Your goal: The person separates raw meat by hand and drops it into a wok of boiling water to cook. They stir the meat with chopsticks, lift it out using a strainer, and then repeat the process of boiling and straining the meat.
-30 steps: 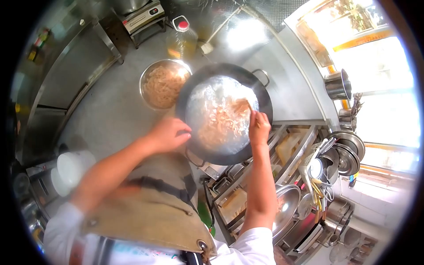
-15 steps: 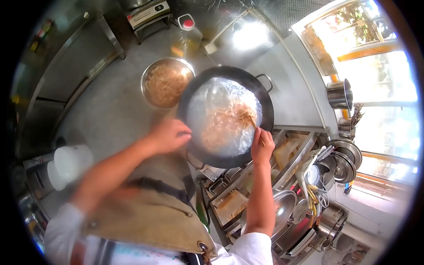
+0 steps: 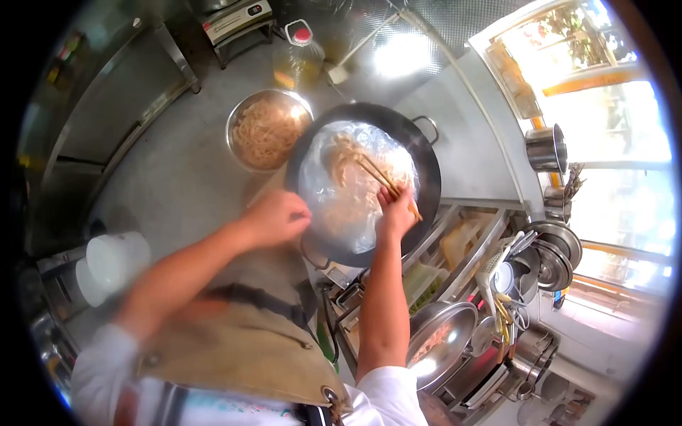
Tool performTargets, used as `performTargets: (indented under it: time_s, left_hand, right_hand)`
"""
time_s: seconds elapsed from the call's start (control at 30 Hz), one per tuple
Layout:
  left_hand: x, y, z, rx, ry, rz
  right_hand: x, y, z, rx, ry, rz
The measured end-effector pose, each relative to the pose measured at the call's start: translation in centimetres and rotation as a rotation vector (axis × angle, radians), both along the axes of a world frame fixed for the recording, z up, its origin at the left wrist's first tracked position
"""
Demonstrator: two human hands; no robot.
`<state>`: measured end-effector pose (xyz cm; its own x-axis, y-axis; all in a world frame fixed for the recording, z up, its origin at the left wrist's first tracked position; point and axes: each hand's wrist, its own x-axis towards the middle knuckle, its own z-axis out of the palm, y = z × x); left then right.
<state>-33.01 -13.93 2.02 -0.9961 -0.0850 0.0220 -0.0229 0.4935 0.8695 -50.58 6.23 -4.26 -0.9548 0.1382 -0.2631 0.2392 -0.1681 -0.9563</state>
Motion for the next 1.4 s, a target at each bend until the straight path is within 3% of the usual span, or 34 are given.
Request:
performTargets:
  time_s: [0.07, 0.2, 0.23, 0.33, 0.4, 0.47, 0.53, 0.57, 0.67, 0.77, 0.87, 0.9, 0.93, 1.0, 1.07, 1.13, 1.23, 1.27, 1.33, 1.4]
  left_hand:
    - [0.3, -0.5, 0.2, -0.012, 0.005, 0.023]
    - [0.5, -0.8, -0.3, -0.030, -0.033, 0.032]
    - [0.6, -0.6, -0.1, -0.022, -0.038, 0.021]
    - [0.3, -0.7, 0.5, -0.026, -0.032, 0.000]
    - [0.1, -0.2, 0.0, -0.033, -0.008, -0.004]
    - [-0.1, 0.4, 0.0, -0.027, -0.026, -0.027]
    - [0.0, 1.0, 0.1, -0.027, -0.044, -0.056]
    - [0.0, 1.1, 0.1, -0.031, -0.045, -0.068]
    - [-0.1, 0.3, -0.1, -0.037, -0.031, -0.046]
    - [0.4, -0.3, 0.0, -0.043, -0.067, -0.013]
    - [0.4, 0.1, 0.0, -0.042, -0.078, -0.025]
    - [0.2, 0.0, 0.0, -0.042, -0.072, -0.023]
    - [-0.1, -0.2, 0.1, -0.040, -0.064, -0.022]
    - [0.1, -0.5, 0.0, -0.034, -0.066, -0.018]
    - [0.2, -0.5, -0.6, -0.051, -0.058, -0.009]
    - [0.0, 0.0, -0.8, -0.053, -0.053, -0.019]
    - [-0.3, 1.0, -0.2, -0.042, -0.066, -0.055]
    - [-0.5, 1.0, 0.1, -0.045, -0.073, -0.066]
    - [-0.7, 0.6, 0.2, -0.054, -0.068, -0.065]
    - [-0.5, 0.4, -0.4, -0.059, -0.048, -0.063]
  right_hand:
    - [2.5, 1.4, 0.9, 0.177, 0.099, -0.022]
    - [7.7, 2.6, -0.7, 0.455, 0.366, 0.297]
    - [7.7, 3.6, -1.6, 0.607, 0.298, 0.413]
    - [4.6, 2.5, 5.4, 0.541, 0.151, 0.498]
    - [2.5, 0.1, 7.5, 0.703, 0.468, 0.420]
    - [-1.3, -0.5, 4.2, 0.898, 0.819, 0.478]
    - [-2.3, -1.6, 3.4, 0.988, 0.501, 0.670]
    - [-2.8, -1.4, 4.0, 1.088, 0.502, 0.792]
    - [-3.3, 0.4, 6.3, 0.758, 0.295, 0.551]
    - [-4.7, 3.2, 6.8, 0.655, 0.315, 0.314]
    - [-4.6, 5.0, 2.0, 0.757, 0.289, 0.501]
    - [-2.9, 4.4, 3.0, 0.929, 0.449, 0.558]
    - [-1.0, 3.1, 5.9, 0.891, 0.307, 0.574]
    - [-1.8, 5.5, 5.0, 0.532, 0.140, 0.487]
    - [-2.7, 6.8, 6.3, 0.403, 0.202, 0.335]
    - [-4.6, 7.8, 4.6, 0.462, 0.255, 0.249]
    - [-4.6, 7.3, 1.2, 0.582, 0.201, 0.538]
    - [-2.9, 5.6, 4.4, 0.801, 0.300, 0.627]
    - [-3.6, 6.5, 4.2, 0.584, 0.110, 0.609]
    - [-5.0, 7.3, 5.9, 0.507, 0.165, 0.491]
